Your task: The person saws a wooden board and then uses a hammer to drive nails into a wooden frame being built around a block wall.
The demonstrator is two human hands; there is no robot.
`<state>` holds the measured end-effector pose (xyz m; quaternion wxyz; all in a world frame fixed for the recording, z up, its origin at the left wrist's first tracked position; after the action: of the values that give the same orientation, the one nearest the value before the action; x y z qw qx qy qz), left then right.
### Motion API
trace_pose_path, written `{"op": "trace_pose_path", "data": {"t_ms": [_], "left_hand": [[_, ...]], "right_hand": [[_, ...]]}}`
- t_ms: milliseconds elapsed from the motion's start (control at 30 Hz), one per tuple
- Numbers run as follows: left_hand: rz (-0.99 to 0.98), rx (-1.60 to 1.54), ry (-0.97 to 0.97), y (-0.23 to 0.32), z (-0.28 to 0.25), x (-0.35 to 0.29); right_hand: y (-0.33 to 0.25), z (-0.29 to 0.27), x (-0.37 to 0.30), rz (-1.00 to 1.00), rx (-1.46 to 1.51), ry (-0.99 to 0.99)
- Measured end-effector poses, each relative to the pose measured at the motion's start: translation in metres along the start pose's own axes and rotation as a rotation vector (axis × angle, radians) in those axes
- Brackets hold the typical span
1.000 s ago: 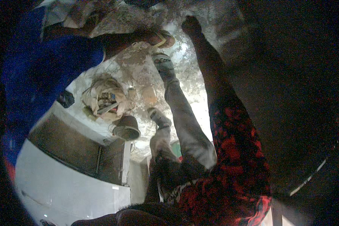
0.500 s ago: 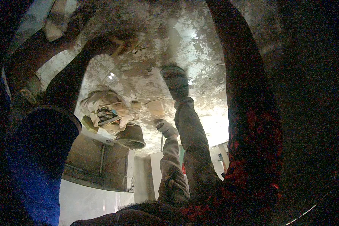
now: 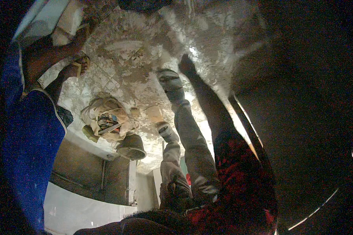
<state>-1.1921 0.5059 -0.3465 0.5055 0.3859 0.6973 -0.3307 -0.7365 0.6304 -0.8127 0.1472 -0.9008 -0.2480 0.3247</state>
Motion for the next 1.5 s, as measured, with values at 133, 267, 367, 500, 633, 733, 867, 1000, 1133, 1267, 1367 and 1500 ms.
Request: {"op": "trace_pose_path", "data": {"t_ms": [133,267,367,500,633,733,867,1000,1133,1267,1367,1500], "left_hand": [[0.106,-0.046,0.05,-0.019,0.005,0.012],[0.244,-0.162,0.123,-0.037,-0.006,0.031],[0.284,-0.393,0.181,-0.034,-0.03,0.042],[0.362,-0.849,0.215,-0.012,-0.067,0.012],[0.547,-0.96,0.022,0.039,-0.093,-0.083],[0.761,-0.476,-0.275,0.071,-0.107,-0.131],[1.119,0.164,-0.368,0.098,-0.071,-0.242],[1.109,0.091,-0.497,0.093,-0.012,-0.262],[1.157,0.408,-0.405,0.096,0.068,-0.288],[1.481,0.583,-0.16,0.089,0.169,-0.303],[1.336,0.624,-0.102,0.096,0.223,-0.361],[1.27,0.453,-0.228,0.115,0.291,-0.421]], "right_hand": [[-0.052,-0.009,-0.153,0.262,0.37,-0.043],[-0.122,-0.028,-0.278,0.167,0.385,-0.087],[-0.175,-0.055,-0.359,0.059,0.38,-0.125],[-0.231,-0.113,-0.452,-0.148,0.41,-0.112],[-0.257,-0.207,-0.535,-0.317,0.58,0.019],[-0.255,-0.284,-0.576,-0.346,0.617,0.118],[-0.204,-0.368,-0.628,-0.438,0.522,0.216],[-0.156,-0.447,-0.682,-0.597,0.666,0.256],[-0.022,-0.49,-0.736,-0.368,0.589,-0.02],[0.221,-0.461,-0.74,-0.626,0.034,0.454],[0.284,-0.578,-0.734,-0.045,0.244,0.557],[0.367,-0.67,-0.72,0.283,0.26,0.722]]}}
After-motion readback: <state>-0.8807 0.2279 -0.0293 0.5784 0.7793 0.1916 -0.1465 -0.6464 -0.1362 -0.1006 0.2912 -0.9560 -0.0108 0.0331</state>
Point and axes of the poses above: each hand's wrist, its own x-axis towards the middle knuckle, its own z-axis out of the palm, y = z × x, the point moved 1 cm from there along x, towards the middle knuckle, and after that the axes turned 12 degrees about y, right-handed, at the moved point
